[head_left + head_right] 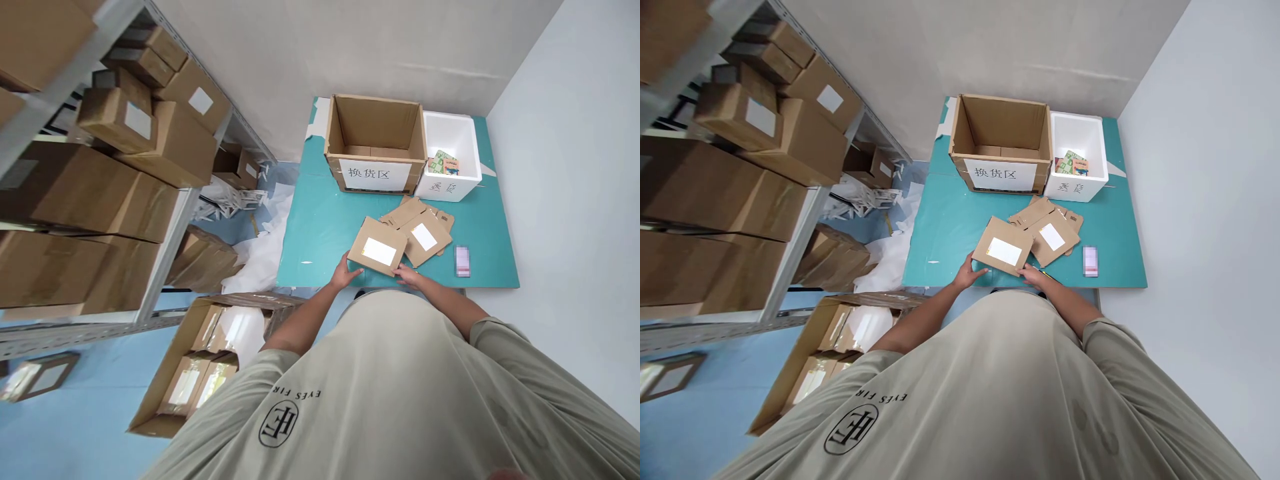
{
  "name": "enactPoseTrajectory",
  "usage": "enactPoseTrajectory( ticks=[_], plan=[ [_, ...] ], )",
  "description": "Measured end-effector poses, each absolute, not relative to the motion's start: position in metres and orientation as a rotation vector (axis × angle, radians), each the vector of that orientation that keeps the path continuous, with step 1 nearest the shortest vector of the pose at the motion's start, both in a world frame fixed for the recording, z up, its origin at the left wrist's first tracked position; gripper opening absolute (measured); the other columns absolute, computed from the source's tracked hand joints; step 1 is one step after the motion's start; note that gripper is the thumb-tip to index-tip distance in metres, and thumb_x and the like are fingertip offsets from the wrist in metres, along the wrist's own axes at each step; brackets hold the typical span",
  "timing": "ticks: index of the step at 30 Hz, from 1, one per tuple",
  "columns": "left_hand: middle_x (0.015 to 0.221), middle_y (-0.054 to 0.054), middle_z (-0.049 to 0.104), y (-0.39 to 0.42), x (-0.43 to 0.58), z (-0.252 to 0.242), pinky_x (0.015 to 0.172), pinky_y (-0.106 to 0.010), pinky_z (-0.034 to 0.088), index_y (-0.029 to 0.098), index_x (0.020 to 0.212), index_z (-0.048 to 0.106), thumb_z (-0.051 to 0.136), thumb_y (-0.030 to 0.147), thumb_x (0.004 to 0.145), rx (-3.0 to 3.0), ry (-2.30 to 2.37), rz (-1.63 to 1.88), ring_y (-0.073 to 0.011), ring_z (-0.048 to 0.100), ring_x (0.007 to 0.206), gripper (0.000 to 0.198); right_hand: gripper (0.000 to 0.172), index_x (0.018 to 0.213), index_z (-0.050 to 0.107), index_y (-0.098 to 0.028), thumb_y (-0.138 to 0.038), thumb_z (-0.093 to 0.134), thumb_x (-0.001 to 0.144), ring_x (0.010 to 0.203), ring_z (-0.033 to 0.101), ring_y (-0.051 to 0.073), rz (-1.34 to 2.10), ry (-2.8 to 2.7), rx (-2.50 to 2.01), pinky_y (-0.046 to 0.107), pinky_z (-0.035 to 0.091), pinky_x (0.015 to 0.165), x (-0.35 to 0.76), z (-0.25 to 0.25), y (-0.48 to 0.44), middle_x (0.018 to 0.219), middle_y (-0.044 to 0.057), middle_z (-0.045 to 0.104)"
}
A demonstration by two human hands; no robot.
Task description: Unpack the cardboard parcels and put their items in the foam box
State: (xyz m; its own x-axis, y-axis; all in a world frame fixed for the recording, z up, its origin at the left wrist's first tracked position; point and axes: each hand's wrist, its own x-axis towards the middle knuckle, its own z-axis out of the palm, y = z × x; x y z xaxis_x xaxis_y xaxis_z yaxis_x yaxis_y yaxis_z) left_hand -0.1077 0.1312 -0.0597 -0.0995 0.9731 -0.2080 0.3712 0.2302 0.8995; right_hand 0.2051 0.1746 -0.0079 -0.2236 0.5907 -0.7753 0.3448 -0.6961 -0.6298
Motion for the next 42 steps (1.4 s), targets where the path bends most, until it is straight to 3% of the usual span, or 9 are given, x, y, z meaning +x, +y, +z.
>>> enactPoseTrajectory(
  ticks=[3, 9, 13, 17, 22, 27, 32, 37, 42],
  plan=[
    [0.162, -0.021, 0.061, 0.137, -0.107, -0.045, 0.131, -0.059, 0.05, 0.022, 0.171, 0.054, 0.094, 0.065, 0.086, 1.465, 1.646, 0.891, -0.0406, 0.06, 0.155, 0.103, 0.051, 0.145, 0.069, -0.034, -0.053, 0.08, 0.098, 0.136, 0.076, 0.031, 2.011, -1.022, -1.762, 0.061, 0.059, 0.122, 0.213, -0.001, 0.18, 0.156, 0.011, 0.075],
    [0.147, -0.018, 0.058, 0.145, -0.086, -0.019, 0.112, -0.051, 0.063, 0.023, 0.165, 0.065, 0.088, 0.064, 0.093, 1.359, 1.805, 0.932, -0.031, 0.073, 0.118, 0.086, 0.065, 0.153, 0.063, -0.033, -0.072, 0.074, 0.102, 0.105, 0.084, 0.029, 2.039, -0.897, -1.738, 0.052, 0.07, 0.102, 0.22, 0.014, 0.189, 0.151, 0.015, 0.076],
    [0.129, -0.018, 0.068, 0.149, -0.088, -0.007, 0.118, -0.056, 0.059, 0.02, 0.15, 0.075, 0.082, 0.069, 0.096, 1.286, 1.969, 1.011, -0.0387, 0.07, 0.127, 0.073, 0.072, 0.147, 0.067, -0.026, -0.084, 0.063, 0.105, 0.089, 0.083, 0.026, 2.028, -0.968, -1.728, 0.046, 0.072, 0.092, 0.217, 0.021, 0.193, 0.13, 0.016, 0.08],
    [0.109, -0.019, 0.077, 0.153, -0.104, -0.002, 0.11, -0.059, 0.06, 0.019, 0.13, 0.079, 0.077, 0.077, 0.097, 1.318, 1.997, 0.95, -0.0453, 0.072, 0.121, 0.067, 0.068, 0.135, 0.073, -0.023, -0.084, 0.063, 0.106, 0.079, 0.077, 0.023, 2.033, -1.04, -1.736, 0.042, 0.072, 0.081, 0.213, 0.024, 0.2, 0.115, 0.014, 0.08],
    [0.135, -0.024, 0.077, 0.165, -0.115, 0.003, 0.11, -0.055, 0.06, 0.017, 0.16, 0.062, 0.098, 0.078, 0.076, 1.558, 1.943, 0.749, -0.0478, 0.074, 0.128, 0.11, 0.059, 0.136, 0.073, -0.026, -0.077, 0.063, 0.11, 0.085, 0.075, 0.023, 1.889, -1.116, -1.835, 0.039, 0.071, 0.076, 0.206, 0.025, 0.216, 0.129, 0.013, 0.081],
    [0.17, -0.03, 0.055, 0.188, -0.128, 0.007, 0.124, -0.059, 0.054, 0.018, 0.172, 0.05, 0.111, 0.07, 0.058, 1.829, 1.771, 0.647, -0.0534, 0.061, 0.153, 0.139, 0.056, 0.143, 0.072, -0.025, -0.07, 0.053, 0.115, 0.094, 0.077, 0.025, 1.649, -1.335, -1.907, 0.041, 0.069, 0.086, 0.224, 0.025, 0.225, 0.134, 0.014, 0.079],
    [0.184, -0.028, 0.042, 0.208, -0.146, 0.008, 0.14, -0.062, 0.039, 0.018, 0.18, 0.039, 0.111, 0.058, 0.06, 1.925, 1.519, 0.64, -0.0501, 0.039, 0.174, 0.145, 0.052, 0.158, 0.065, -0.016, -0.047, 0.059, 0.117, 0.133, 0.072, 0.032, 1.082, -1.925, -2.136, 0.042, 0.057, 0.114, 0.296, 0.019, 0.19, 0.143, 0.02, 0.076],
    [0.18, -0.028, 0.048, 0.211, -0.151, 0.009, 0.14, -0.064, 0.04, 0.017, 0.178, 0.043, 0.111, 0.051, 0.06, 1.959, 1.496, 0.605, -0.0508, 0.048, 0.168, 0.141, 0.063, 0.165, 0.059, -0.018, -0.033, 0.078, 0.107, 0.135, 0.072, 0.038, 1.049, -2.504, -2.358, 0.04, 0.055, 0.107, 0.342, 0.002, 0.126, 0.159, 0.027, 0.063],
    [0.179, -0.029, 0.049, 0.203, -0.149, 0.01, 0.139, -0.064, 0.041, 0.016, 0.182, 0.036, 0.112, 0.06, 0.059, 1.947, 1.516, 0.599, -0.0512, 0.05, 0.167, 0.151, 0.06, 0.17, 0.053, -0.018, -0.026, 0.064, 0.112, 0.135, 0.071, 0.037, 0.932, -2.547, -2.405, 0.04, 0.055, 0.102, 0.326, -0.008, 0.116, 0.155, 0.026, 0.065]
  ],
)
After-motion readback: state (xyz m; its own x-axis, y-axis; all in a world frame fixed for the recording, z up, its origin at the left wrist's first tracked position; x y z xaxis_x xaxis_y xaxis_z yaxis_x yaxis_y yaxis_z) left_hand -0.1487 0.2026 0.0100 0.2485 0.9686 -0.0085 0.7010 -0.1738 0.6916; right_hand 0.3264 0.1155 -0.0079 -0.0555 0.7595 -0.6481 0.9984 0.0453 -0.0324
